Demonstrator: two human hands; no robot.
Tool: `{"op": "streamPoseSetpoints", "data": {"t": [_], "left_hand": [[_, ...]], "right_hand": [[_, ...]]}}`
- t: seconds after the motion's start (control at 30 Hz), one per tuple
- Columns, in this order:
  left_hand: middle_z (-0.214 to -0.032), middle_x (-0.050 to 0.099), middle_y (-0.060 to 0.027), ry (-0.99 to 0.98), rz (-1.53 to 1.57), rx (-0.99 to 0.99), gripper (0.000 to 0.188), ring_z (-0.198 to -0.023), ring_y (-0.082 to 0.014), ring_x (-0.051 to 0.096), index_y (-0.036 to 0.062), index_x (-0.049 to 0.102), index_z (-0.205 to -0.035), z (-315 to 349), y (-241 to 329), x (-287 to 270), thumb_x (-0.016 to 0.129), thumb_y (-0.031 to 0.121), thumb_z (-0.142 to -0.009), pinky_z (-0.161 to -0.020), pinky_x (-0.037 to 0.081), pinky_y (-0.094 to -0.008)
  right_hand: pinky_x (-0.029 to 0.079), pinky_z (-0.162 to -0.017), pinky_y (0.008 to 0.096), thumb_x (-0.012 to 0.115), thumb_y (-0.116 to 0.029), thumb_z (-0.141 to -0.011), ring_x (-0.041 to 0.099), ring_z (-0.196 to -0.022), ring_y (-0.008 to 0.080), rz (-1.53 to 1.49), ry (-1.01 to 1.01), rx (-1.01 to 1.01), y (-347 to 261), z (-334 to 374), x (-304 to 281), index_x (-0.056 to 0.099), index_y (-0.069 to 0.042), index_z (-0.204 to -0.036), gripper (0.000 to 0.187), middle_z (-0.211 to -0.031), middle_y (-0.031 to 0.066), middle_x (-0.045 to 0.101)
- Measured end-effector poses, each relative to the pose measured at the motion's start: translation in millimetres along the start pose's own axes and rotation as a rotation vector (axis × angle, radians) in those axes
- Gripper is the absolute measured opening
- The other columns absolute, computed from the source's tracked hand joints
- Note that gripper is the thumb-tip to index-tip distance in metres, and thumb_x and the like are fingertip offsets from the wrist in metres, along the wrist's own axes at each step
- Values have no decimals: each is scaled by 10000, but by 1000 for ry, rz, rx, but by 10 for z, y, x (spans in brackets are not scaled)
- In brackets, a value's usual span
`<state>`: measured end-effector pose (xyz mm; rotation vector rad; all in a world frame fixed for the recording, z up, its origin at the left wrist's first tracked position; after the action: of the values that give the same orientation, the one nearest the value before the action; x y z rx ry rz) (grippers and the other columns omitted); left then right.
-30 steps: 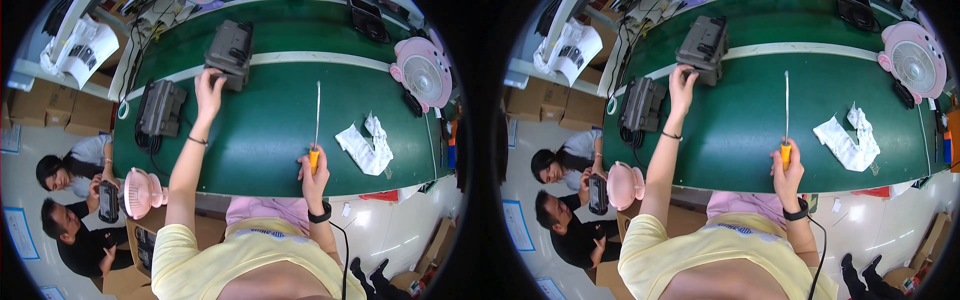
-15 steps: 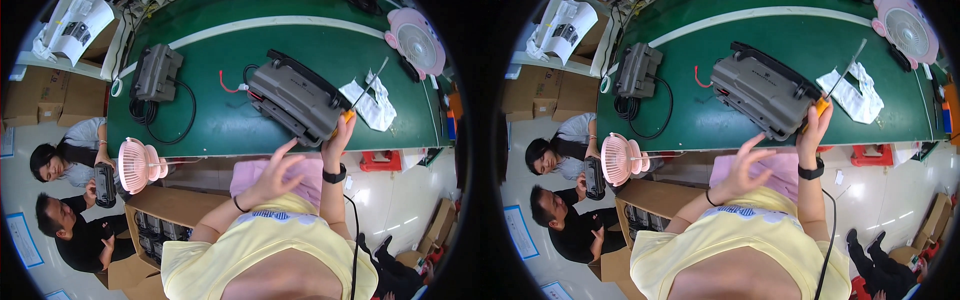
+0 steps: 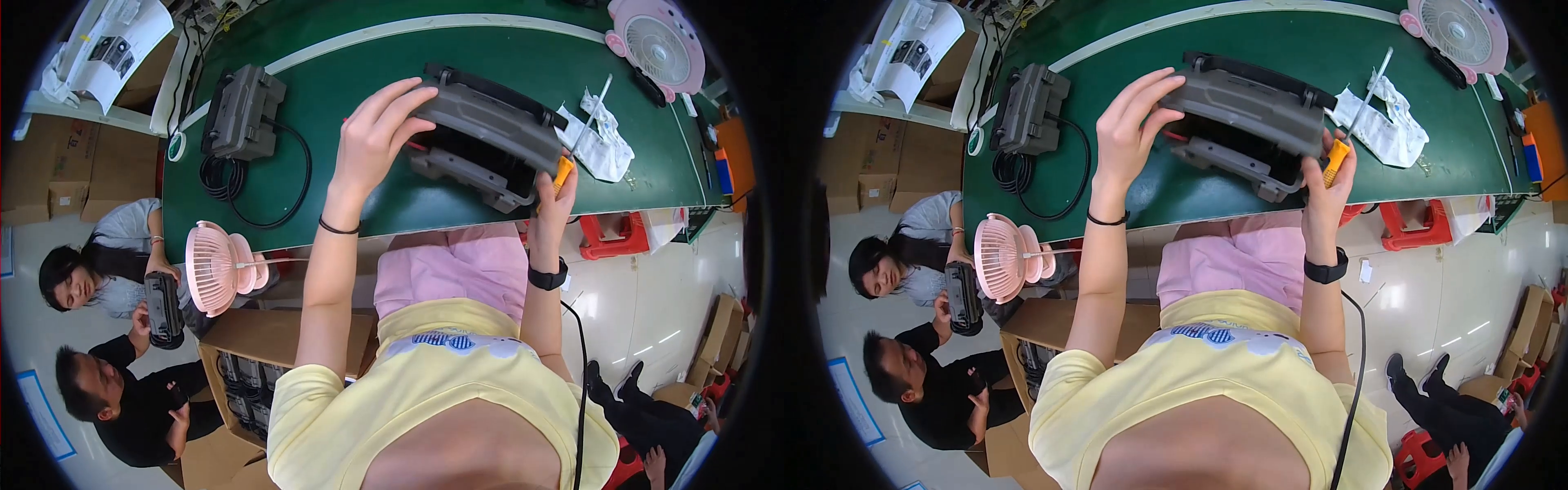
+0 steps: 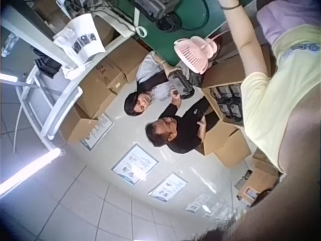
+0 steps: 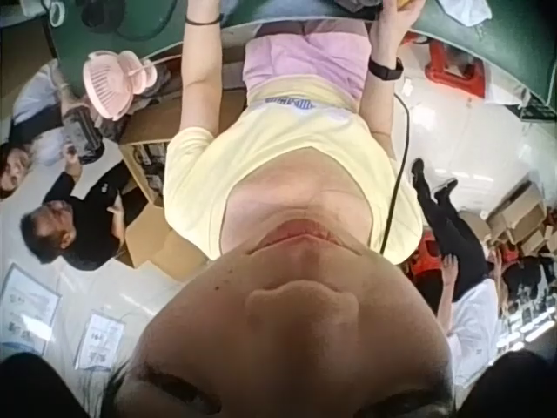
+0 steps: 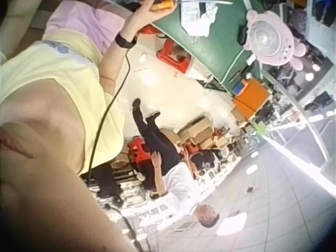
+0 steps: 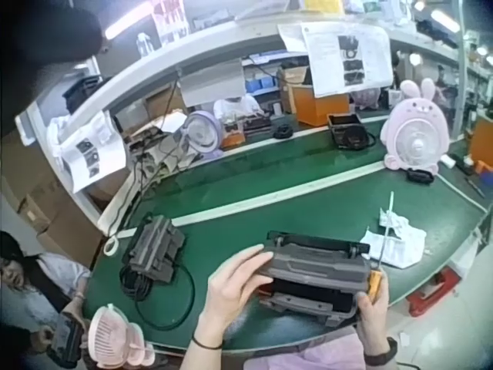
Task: The worker is assembling an electronic box, connecting wires, and using a screwdriver at a workstation.
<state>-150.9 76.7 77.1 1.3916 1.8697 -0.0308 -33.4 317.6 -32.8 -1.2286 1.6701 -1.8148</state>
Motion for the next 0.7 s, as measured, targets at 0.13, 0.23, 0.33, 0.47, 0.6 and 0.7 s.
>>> {"op": "streamPoseSetpoints", "data": {"t": [0.13,0.23,0.33,0.47,0.6,0.7], "left_hand": [[-1012,709,-84,192,-36,-120,293,-736,-193,686,72,717,-1096,-180,136,-150,780,70,-810,-662,554,-284],[-1086,671,-87,309,-18,-209,266,-801,-178,681,74,700,-1126,-193,65,-163,729,55,-862,-715,544,-299],[-1064,683,-91,211,-38,-55,292,-913,-228,682,82,694,-1127,-202,161,-47,743,69,-840,-802,541,-329],[-1228,652,-129,-163,-22,-35,559,-1144,-337,612,115,592,-1326,-84,279,345,775,312,-836,-986,470,-412],[-1165,682,-96,-207,-88,-56,500,-1101,-299,632,166,641,-1286,-27,253,401,770,174,-803,-985,442,-412],[-1134,696,-92,-75,-83,-52,450,-1066,-286,647,140,684,-1219,50,316,304,779,114,-780,-964,456,-390]], "right_hand": [[377,-1038,297,716,-65,-852,489,-1169,172,33,-106,8,5,-69,97,393,-26,-1436,669,-1415,127,509],[331,-1110,313,703,-58,-839,428,-1359,216,11,-128,40,8,-113,131,381,-13,-1447,690,-1430,150,500],[296,-1147,323,690,-47,-826,389,-1422,233,1,-137,60,34,-147,111,376,-6,-1453,703,-1454,166,480],[268,-1168,327,685,-55,-809,378,-1437,240,27,-160,30,23,-155,121,376,-4,-1457,719,-1484,175,453],[241,-1184,333,712,-119,-779,366,-1449,247,-11,-175,54,86,-165,110,371,2,-1448,760,-1476,176,466],[230,-1189,336,720,-150,-774,370,-1447,251,-31,-188,52,164,-180,49,366,5,-1448,776,-1489,183,455]]}}
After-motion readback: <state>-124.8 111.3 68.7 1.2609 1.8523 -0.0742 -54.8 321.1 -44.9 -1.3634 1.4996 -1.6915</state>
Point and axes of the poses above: each hand's wrist, its own z-axis away from the middle knuckle, its own x-axis out of the palm, y = z × x, the point moved 5 cm from there along -z, towards the middle knuckle
